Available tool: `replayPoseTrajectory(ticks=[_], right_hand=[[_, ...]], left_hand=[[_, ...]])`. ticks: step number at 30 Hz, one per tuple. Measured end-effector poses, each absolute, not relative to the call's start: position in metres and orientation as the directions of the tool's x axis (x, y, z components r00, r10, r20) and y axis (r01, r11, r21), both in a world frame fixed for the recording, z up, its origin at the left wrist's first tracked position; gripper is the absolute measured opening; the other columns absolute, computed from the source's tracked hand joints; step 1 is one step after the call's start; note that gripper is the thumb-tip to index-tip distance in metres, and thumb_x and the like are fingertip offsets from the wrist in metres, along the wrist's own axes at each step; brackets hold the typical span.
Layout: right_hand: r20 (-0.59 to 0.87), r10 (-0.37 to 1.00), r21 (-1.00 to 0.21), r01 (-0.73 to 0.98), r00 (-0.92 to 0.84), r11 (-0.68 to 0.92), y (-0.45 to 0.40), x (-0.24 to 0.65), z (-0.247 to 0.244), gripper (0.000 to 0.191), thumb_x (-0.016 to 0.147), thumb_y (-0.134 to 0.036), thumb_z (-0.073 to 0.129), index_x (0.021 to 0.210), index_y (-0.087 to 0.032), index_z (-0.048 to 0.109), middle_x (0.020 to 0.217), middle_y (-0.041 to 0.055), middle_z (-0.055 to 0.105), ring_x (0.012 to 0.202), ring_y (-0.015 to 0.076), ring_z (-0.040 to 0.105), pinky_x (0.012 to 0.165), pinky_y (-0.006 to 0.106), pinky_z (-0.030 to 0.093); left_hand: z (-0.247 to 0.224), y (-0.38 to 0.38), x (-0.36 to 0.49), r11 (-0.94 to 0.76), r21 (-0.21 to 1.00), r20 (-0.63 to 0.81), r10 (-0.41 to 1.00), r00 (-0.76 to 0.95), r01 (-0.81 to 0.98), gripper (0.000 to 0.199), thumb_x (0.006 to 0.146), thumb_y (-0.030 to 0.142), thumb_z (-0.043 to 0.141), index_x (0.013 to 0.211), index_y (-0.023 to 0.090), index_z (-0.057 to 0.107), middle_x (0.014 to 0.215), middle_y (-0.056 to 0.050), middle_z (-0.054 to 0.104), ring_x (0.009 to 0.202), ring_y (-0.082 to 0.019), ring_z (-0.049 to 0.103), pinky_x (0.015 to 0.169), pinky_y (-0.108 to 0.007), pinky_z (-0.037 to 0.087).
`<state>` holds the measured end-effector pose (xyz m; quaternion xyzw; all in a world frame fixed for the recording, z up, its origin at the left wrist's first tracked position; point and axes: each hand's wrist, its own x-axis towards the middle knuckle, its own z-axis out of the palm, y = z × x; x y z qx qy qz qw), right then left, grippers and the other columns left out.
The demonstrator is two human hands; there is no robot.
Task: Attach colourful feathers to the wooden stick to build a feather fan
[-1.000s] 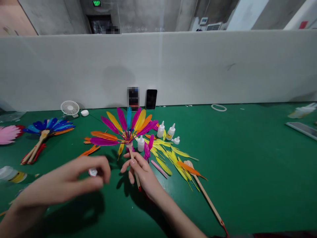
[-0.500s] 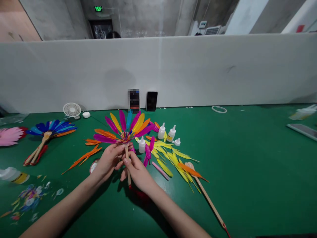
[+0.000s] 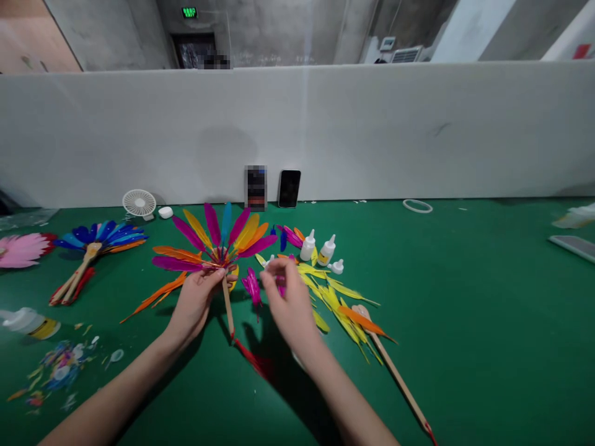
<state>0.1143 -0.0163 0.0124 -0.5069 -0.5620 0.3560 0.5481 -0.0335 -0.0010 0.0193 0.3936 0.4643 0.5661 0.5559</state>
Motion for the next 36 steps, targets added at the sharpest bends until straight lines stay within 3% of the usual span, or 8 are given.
replayPoseTrajectory(ticks=[4, 8, 13, 18, 29, 36], right_hand=[[0.399, 0.896, -0.901, 0.267, 0.193, 0.343, 0.01, 0.133, 0.038, 0.021, 0.076, -0.038, 0.052, 0.087, -0.022, 0.046, 0.09, 0.0053, 0.052, 0.087, 0.019, 0.053, 0.077, 0.036, 0.044], [0.358, 0.934, -0.86, 0.39, -0.002, 0.33, 0.032, 0.137, 0.057, 0.035, 0.07, -0.04, 0.059, 0.097, -0.02, 0.05, 0.099, 0.0077, 0.053, 0.099, 0.022, 0.05, 0.083, 0.039, 0.041], [0.218, 0.955, -0.854, 0.435, -0.199, 0.285, 0.041, 0.135, 0.069, 0.025, 0.069, -0.04, 0.06, 0.078, -0.018, 0.053, 0.08, 0.0051, 0.057, 0.078, 0.0204, 0.055, 0.069, 0.036, 0.045], [0.207, 0.953, -0.84, 0.46, -0.221, 0.289, 0.044, 0.134, 0.07, 0.019, 0.071, -0.035, 0.057, 0.064, -0.019, 0.049, 0.067, 0.0018, 0.055, 0.064, 0.016, 0.054, 0.057, 0.03, 0.043], [0.196, 0.966, -0.751, 0.608, -0.166, 0.257, 0.041, 0.129, 0.069, 0.02, 0.072, -0.03, 0.058, 0.061, -0.019, 0.046, 0.058, -0.0009, 0.053, 0.054, 0.0122, 0.048, 0.048, 0.025, 0.034], [0.18, 0.963, -0.787, 0.557, -0.202, 0.264, 0.041, 0.123, 0.067, 0.019, 0.073, -0.031, 0.058, 0.062, -0.019, 0.049, 0.059, 0.0001, 0.055, 0.054, 0.0128, 0.051, 0.049, 0.025, 0.036]], left_hand=[[0.02, -0.004, -0.031, 0.115, 0.944, -0.135, 0.99, -0.043, -0.31, 0.019, 0.056, 0.028, 0.069, 0.065, 0.012, 0.062, 0.058, -0.004, 0.068, 0.059, -0.016, 0.064, 0.066, -0.027, 0.048], [0.019, -0.006, -0.029, 0.133, 0.939, -0.145, 0.989, -0.015, -0.316, 0.018, 0.057, 0.027, 0.069, 0.065, 0.012, 0.062, 0.057, -0.004, 0.067, 0.058, -0.015, 0.063, 0.064, -0.026, 0.048], [0.014, -0.007, -0.029, 0.139, 0.933, -0.157, 0.987, -0.028, -0.331, 0.017, 0.058, 0.026, 0.069, 0.065, 0.012, 0.062, 0.056, -0.002, 0.066, 0.056, -0.013, 0.062, 0.062, -0.023, 0.048], [0.01, -0.006, -0.028, 0.162, 0.935, -0.178, 0.984, -0.022, -0.315, 0.016, 0.058, 0.026, 0.069, 0.065, 0.012, 0.062, 0.057, -0.002, 0.067, 0.054, -0.012, 0.061, 0.06, -0.022, 0.047], [0.011, -0.009, -0.026, 0.167, 0.938, -0.168, 0.985, 0.022, -0.303, 0.008, 0.058, 0.021, 0.064, 0.059, 0.014, 0.065, 0.057, -0.002, 0.067, 0.057, -0.013, 0.06, 0.062, -0.023, 0.046], [0.009, -0.009, -0.025, 0.148, 0.938, -0.188, 0.977, -0.1, -0.314, 0.014, 0.058, 0.025, 0.065, 0.051, 0.014, 0.063, 0.048, -0.002, 0.063, 0.053, -0.012, 0.057, 0.059, -0.022, 0.044]])
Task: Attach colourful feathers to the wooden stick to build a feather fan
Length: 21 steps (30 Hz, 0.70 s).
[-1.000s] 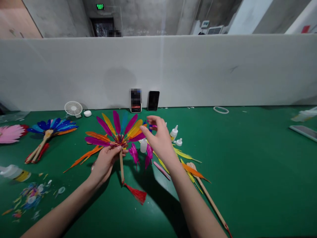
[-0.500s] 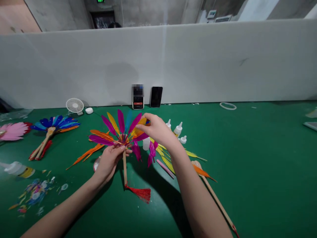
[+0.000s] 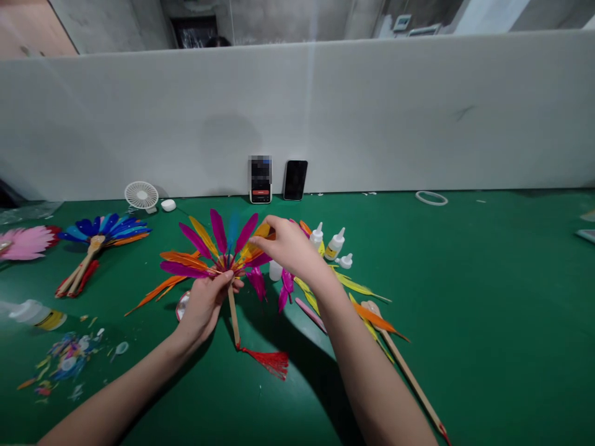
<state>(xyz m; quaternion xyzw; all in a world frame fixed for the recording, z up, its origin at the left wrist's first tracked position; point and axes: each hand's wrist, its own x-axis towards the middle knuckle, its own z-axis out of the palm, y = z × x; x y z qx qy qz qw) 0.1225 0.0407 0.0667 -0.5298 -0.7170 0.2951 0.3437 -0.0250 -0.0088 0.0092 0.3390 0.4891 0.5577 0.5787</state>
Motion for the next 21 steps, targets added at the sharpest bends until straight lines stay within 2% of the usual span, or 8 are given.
replayPoseTrajectory(ticks=[6, 12, 21], right_hand=[[0.194, 0.955, -0.824, 0.49, -0.226, 0.283, 0.0411, 0.1197, 0.0625, 0.018, 0.071, -0.033, 0.06, 0.064, -0.019, 0.053, 0.061, 0.0011, 0.058, 0.056, 0.014, 0.055, 0.051, 0.026, 0.04], [0.122, 0.939, -0.886, 0.39, -0.323, 0.249, 0.0391, 0.1188, 0.0633, 0.014, 0.072, -0.028, 0.058, 0.065, -0.017, 0.056, 0.064, 0.003, 0.063, 0.06, 0.0145, 0.059, 0.054, 0.026, 0.043], [0.153, 0.942, -0.856, 0.436, -0.299, 0.278, 0.0419, 0.118, 0.0596, 0.02, 0.072, -0.029, 0.059, 0.058, -0.018, 0.052, 0.06, 0.0025, 0.061, 0.055, 0.0144, 0.056, 0.049, 0.027, 0.04]], left_hand=[[0.0108, -0.0092, -0.0235, 0.153, 0.929, -0.206, 0.97, -0.128, -0.337, 0.014, 0.059, 0.025, 0.063, 0.051, 0.013, 0.063, 0.048, -0.003, 0.063, 0.051, -0.013, 0.058, 0.061, -0.025, 0.045], [0.0121, -0.0102, -0.0227, 0.155, 0.91, -0.211, 0.971, -0.108, -0.384, 0.011, 0.058, 0.024, 0.064, 0.054, 0.013, 0.062, 0.052, -0.001, 0.064, 0.05, -0.012, 0.058, 0.06, -0.023, 0.045], [0.0117, -0.0091, -0.0222, 0.171, 0.895, -0.219, 0.973, -0.071, -0.412, 0.011, 0.058, 0.023, 0.065, 0.054, 0.013, 0.062, 0.051, -0.001, 0.063, 0.05, -0.01, 0.055, 0.057, -0.021, 0.043]])
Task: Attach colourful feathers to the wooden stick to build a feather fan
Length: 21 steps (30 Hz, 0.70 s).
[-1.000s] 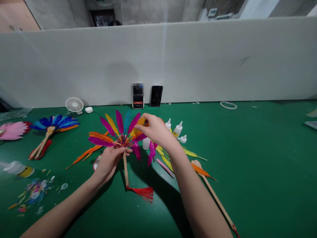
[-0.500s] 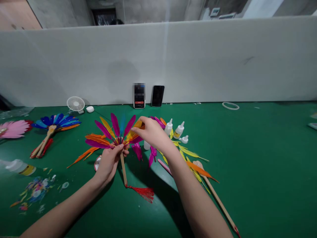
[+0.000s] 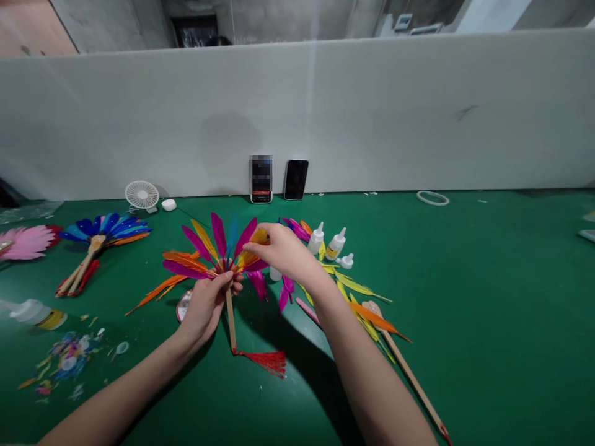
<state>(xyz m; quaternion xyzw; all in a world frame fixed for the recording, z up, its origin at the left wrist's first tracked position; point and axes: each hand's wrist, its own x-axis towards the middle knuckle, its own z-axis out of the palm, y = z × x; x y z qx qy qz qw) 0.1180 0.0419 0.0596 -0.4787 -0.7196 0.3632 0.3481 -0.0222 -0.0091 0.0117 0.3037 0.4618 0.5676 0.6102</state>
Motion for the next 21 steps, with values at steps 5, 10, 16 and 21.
replayPoseTrajectory(ticks=[5, 10, 16, 21], right_hand=[[0.146, 0.95, -0.885, 0.393, -0.277, 0.251, 0.045, 0.122, 0.058, 0.017, 0.071, -0.029, 0.062, 0.06, -0.017, 0.056, 0.058, 0.003, 0.061, 0.056, 0.015, 0.058, 0.05, 0.027, 0.044], [0.145, 0.955, -0.872, 0.423, -0.258, 0.247, 0.046, 0.126, 0.06, 0.02, 0.069, -0.035, 0.063, 0.062, -0.016, 0.059, 0.06, 0.0032, 0.061, 0.057, 0.0147, 0.058, 0.051, 0.026, 0.044], [0.091, 0.942, -0.839, 0.485, -0.323, 0.247, 0.049, 0.131, 0.06, 0.024, 0.067, -0.038, 0.062, 0.065, -0.014, 0.06, 0.061, 0.0033, 0.06, 0.056, 0.0134, 0.054, 0.05, 0.025, 0.041], [0.055, 0.938, -0.811, 0.532, -0.342, 0.242, 0.049, 0.13, 0.06, 0.024, 0.065, -0.037, 0.061, 0.058, -0.016, 0.055, 0.055, 0.0002, 0.055, 0.051, 0.0113, 0.049, 0.045, 0.024, 0.035]], left_hand=[[0.009, -0.011, -0.024, 0.173, 0.901, -0.193, 0.981, -0.01, -0.399, 0.006, 0.058, 0.018, 0.063, 0.053, 0.013, 0.064, 0.054, -0.001, 0.065, 0.057, -0.01, 0.057, 0.059, -0.019, 0.043], [0.008, -0.01, -0.026, 0.163, 0.925, -0.16, 0.986, 0.035, -0.342, 0.007, 0.061, 0.017, 0.061, 0.059, 0.012, 0.066, 0.062, -0.004, 0.069, 0.063, -0.012, 0.061, 0.064, -0.02, 0.045], [0.008, -0.009, -0.024, 0.174, 0.9, -0.202, 0.979, -0.028, -0.399, 0.01, 0.057, 0.017, 0.064, 0.065, 0.013, 0.059, 0.061, -0.003, 0.069, 0.06, -0.014, 0.063, 0.064, -0.025, 0.048], [0.01, -0.009, -0.022, 0.16, 0.897, -0.199, 0.979, -0.053, -0.412, 0.015, 0.055, 0.017, 0.065, 0.065, 0.014, 0.054, 0.059, -0.003, 0.069, 0.06, -0.016, 0.064, 0.066, -0.028, 0.049]])
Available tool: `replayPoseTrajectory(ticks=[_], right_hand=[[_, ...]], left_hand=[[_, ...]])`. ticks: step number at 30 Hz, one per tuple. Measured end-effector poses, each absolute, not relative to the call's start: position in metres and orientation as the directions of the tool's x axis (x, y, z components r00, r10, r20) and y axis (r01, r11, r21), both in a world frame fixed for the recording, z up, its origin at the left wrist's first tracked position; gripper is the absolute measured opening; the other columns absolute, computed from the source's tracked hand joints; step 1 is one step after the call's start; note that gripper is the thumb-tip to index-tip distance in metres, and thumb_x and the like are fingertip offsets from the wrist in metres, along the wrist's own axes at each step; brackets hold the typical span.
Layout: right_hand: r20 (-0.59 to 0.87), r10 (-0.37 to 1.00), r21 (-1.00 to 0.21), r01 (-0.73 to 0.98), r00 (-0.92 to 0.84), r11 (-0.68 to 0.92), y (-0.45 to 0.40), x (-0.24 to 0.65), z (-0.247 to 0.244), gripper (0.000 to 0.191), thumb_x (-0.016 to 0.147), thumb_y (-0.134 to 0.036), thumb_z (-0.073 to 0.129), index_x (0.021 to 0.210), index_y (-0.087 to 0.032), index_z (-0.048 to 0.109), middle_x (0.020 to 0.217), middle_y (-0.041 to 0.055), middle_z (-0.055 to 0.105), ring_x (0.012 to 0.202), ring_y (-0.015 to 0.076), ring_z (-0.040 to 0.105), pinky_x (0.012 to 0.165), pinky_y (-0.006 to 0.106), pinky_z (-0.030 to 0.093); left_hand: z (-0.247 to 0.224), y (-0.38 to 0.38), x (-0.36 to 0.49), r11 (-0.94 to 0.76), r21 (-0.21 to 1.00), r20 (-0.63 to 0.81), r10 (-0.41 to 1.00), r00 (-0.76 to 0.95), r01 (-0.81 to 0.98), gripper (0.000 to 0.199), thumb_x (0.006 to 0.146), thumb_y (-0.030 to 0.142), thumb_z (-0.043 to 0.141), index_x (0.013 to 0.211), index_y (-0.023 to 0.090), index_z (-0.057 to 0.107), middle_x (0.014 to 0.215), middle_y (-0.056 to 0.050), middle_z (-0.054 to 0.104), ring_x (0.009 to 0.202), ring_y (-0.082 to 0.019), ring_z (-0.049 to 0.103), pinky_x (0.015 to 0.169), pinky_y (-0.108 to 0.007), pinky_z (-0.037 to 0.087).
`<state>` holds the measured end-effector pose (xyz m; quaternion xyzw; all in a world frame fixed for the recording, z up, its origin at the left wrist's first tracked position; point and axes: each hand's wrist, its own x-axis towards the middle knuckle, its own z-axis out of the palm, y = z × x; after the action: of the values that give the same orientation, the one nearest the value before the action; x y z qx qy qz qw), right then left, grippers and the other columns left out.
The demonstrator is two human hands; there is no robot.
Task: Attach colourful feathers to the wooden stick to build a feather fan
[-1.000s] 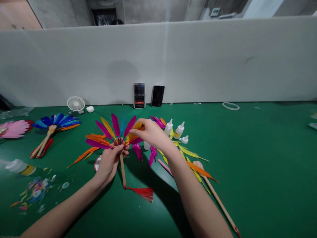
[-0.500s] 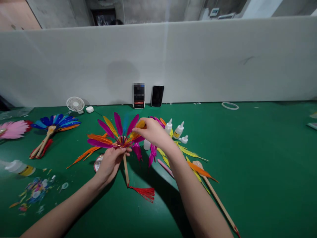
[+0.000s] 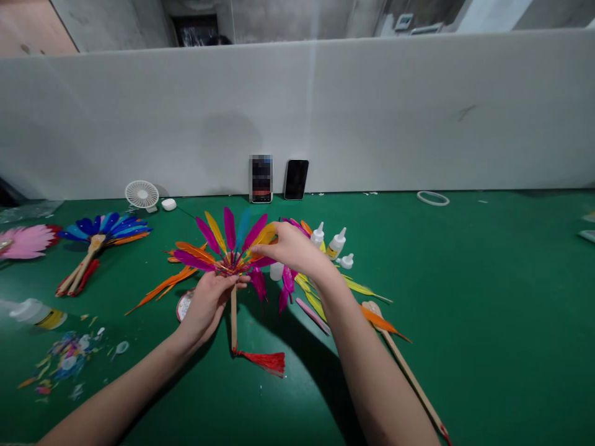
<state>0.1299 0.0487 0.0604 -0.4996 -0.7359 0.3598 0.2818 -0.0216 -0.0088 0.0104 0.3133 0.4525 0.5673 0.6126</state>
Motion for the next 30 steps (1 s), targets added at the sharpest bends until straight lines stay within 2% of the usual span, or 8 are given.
replayPoseTrajectory(ticks=[6, 16, 22, 30], right_hand=[[0.111, 0.938, -0.809, 0.519, -0.327, 0.277, 0.0456, 0.1262, 0.0605, 0.02, 0.065, -0.033, 0.059, 0.056, -0.017, 0.052, 0.054, -0.0014, 0.052, 0.051, 0.0108, 0.048, 0.045, 0.023, 0.033], [0.098, 0.957, -0.801, 0.548, -0.275, 0.239, 0.0452, 0.1211, 0.0605, 0.021, 0.065, -0.027, 0.059, 0.052, -0.018, 0.046, 0.049, -0.0043, 0.046, 0.046, 0.0087, 0.041, 0.045, 0.023, 0.031], [0.1, 0.957, -0.798, 0.552, -0.272, 0.241, 0.046, 0.1209, 0.0579, 0.019, 0.065, -0.027, 0.059, 0.052, -0.017, 0.049, 0.049, -0.0026, 0.05, 0.047, 0.0101, 0.045, 0.045, 0.023, 0.032], [0.136, 0.95, -0.785, 0.555, -0.281, 0.276, 0.0444, 0.1204, 0.0591, 0.013, 0.067, -0.026, 0.058, 0.058, -0.016, 0.058, 0.059, 0.0024, 0.061, 0.054, 0.0137, 0.056, 0.05, 0.024, 0.04]], left_hand=[[0.0088, -0.0086, -0.0216, 0.147, 0.896, -0.187, 0.981, -0.056, -0.419, 0.017, 0.055, 0.016, 0.065, 0.067, 0.014, 0.054, 0.062, -0.003, 0.069, 0.063, -0.016, 0.065, 0.067, -0.028, 0.048], [0.0101, -0.0094, -0.0209, 0.147, 0.896, -0.201, 0.976, -0.088, -0.419, 0.016, 0.054, 0.018, 0.065, 0.066, 0.014, 0.054, 0.061, -0.002, 0.069, 0.061, -0.014, 0.064, 0.065, -0.026, 0.048], [0.0122, -0.0093, -0.0203, 0.144, 0.897, -0.194, 0.978, -0.078, -0.418, 0.015, 0.054, 0.019, 0.064, 0.065, 0.014, 0.056, 0.061, -0.003, 0.069, 0.064, -0.016, 0.065, 0.067, -0.027, 0.049], [0.0122, -0.0102, -0.0205, 0.132, 0.896, -0.178, 0.981, -0.072, -0.424, 0.015, 0.054, 0.021, 0.064, 0.066, 0.014, 0.056, 0.066, -0.003, 0.069, 0.071, -0.02, 0.066, 0.072, -0.031, 0.05]])
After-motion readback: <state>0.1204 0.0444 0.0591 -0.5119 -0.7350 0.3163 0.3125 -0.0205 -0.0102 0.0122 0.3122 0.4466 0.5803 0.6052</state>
